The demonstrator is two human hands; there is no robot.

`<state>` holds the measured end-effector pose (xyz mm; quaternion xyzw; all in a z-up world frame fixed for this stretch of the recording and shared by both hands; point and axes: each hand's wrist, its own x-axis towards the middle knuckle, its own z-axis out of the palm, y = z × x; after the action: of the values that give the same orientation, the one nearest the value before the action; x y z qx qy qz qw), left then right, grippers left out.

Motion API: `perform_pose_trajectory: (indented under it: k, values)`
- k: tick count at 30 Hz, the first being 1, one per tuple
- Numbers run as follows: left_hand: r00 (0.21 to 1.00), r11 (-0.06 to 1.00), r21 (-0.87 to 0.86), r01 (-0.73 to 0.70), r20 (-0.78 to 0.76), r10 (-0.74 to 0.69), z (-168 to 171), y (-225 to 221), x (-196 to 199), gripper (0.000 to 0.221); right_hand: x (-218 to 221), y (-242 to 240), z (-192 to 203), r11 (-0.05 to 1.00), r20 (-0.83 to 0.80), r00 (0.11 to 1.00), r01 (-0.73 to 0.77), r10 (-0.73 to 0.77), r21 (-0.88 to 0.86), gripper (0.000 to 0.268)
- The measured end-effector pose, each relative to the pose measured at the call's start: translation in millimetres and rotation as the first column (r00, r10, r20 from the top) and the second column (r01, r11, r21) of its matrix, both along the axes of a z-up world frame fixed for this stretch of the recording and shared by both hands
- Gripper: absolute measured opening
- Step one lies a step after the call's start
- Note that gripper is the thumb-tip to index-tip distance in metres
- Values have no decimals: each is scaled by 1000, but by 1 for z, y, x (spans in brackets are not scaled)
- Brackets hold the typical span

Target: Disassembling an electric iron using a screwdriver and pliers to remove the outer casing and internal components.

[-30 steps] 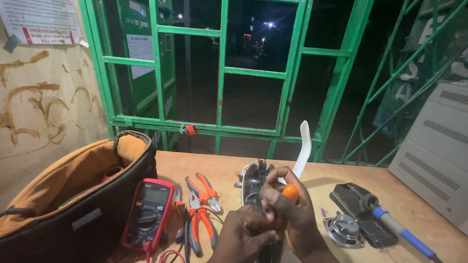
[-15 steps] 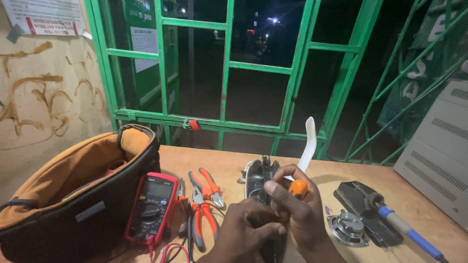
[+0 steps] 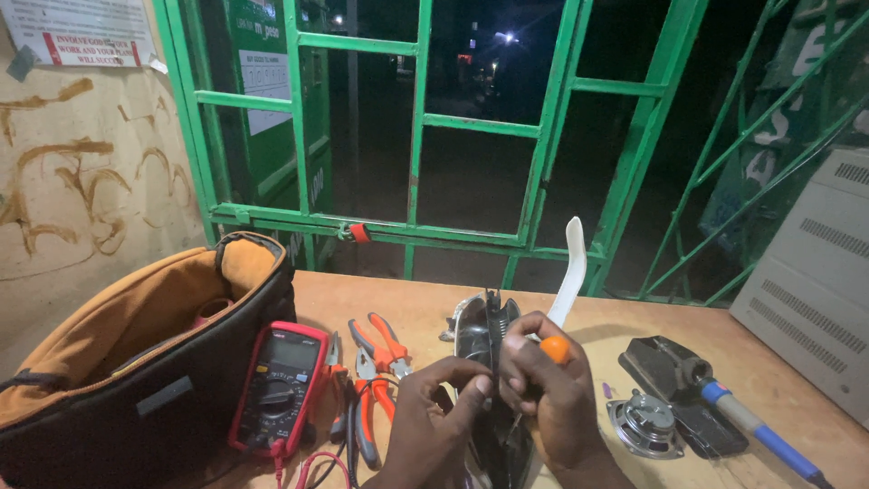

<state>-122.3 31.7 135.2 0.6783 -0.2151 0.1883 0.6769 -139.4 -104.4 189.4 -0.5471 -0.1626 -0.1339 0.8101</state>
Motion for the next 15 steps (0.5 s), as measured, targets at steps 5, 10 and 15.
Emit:
perform_pose_trajectory:
  k: [5, 10, 15]
  values:
    - [983, 997, -5, -79, -168, 77, 1, 1, 1, 18, 8, -6, -6, 994, 46, 998, 27, -32, 107, 15]
    - [984, 996, 25, -85, -156, 88, -3, 3, 9, 21, 5, 1, -7, 997, -3, 1000, 26, -26, 71, 18]
    - [979, 995, 43, -93, -181, 99, -5, 2, 9, 19, 8, 0, -17, 998, -14, 999, 50, -50, 38, 17]
